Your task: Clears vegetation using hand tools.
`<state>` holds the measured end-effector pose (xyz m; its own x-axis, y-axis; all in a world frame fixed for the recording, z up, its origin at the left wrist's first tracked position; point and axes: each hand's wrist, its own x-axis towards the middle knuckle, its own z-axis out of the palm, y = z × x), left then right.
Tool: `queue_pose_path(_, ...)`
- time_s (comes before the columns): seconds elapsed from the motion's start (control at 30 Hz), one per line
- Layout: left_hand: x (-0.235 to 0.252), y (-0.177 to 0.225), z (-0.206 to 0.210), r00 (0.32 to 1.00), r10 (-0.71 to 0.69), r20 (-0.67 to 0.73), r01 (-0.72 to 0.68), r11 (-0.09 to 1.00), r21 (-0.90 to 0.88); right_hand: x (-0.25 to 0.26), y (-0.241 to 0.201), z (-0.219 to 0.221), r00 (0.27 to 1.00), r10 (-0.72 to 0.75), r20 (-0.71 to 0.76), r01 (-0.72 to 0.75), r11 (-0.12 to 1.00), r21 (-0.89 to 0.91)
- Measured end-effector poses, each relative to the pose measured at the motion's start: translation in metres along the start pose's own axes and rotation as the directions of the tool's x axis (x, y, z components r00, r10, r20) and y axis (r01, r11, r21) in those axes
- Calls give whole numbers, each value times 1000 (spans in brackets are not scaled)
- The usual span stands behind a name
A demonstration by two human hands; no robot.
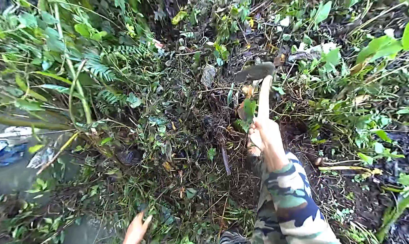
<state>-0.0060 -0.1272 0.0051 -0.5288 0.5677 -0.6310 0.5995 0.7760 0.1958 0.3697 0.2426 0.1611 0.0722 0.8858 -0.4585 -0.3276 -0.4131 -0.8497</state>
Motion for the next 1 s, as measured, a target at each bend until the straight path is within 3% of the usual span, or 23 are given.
queue_pose_path(0.1, 77, 195, -45, 948, 313, -59, -317, 944, -87, 7, -16, -20, 992, 36, -118, -27, 996, 82)
queue_pose_path(0.2, 120, 353, -63, 877, 467, -114, -480, 866, -141, 22, -29, -43, 978, 95, -184, -84, 994, 67)
queue_pose_path(0.3, 165, 466, -56, 917, 369, -154, -389, 912, -132, 36, -40, -61, 973, 135, -187, -126, 990, 59)
queue_pose_path(0.37, 201, 516, -42, 954, 270, -132, -277, 960, -41, 43, -46, -68, 974, 141, -179, -133, 990, 53)
queue_pose_path(0.47, 248, 559, -8, 971, 174, -164, -174, 985, 13, 51, -55, -71, 983, 111, -147, -108, 994, 27)
queue_pose_path(0.6, 276, 584, 17, 930, 82, -359, -128, 986, -107, 63, -63, -65, 991, 77, -108, -74, 997, 34)
queue_pose_path(0.8, 292, 582, 8, 946, 28, -324, -78, 987, -142, 74, -67, -63, 988, 107, -111, -104, 994, 31)
queue_pose_path(1.0, 265, 561, 3, 958, -30, -286, -69, 941, -330, 66, -60, -58, 974, 129, -184, -128, 992, 16)
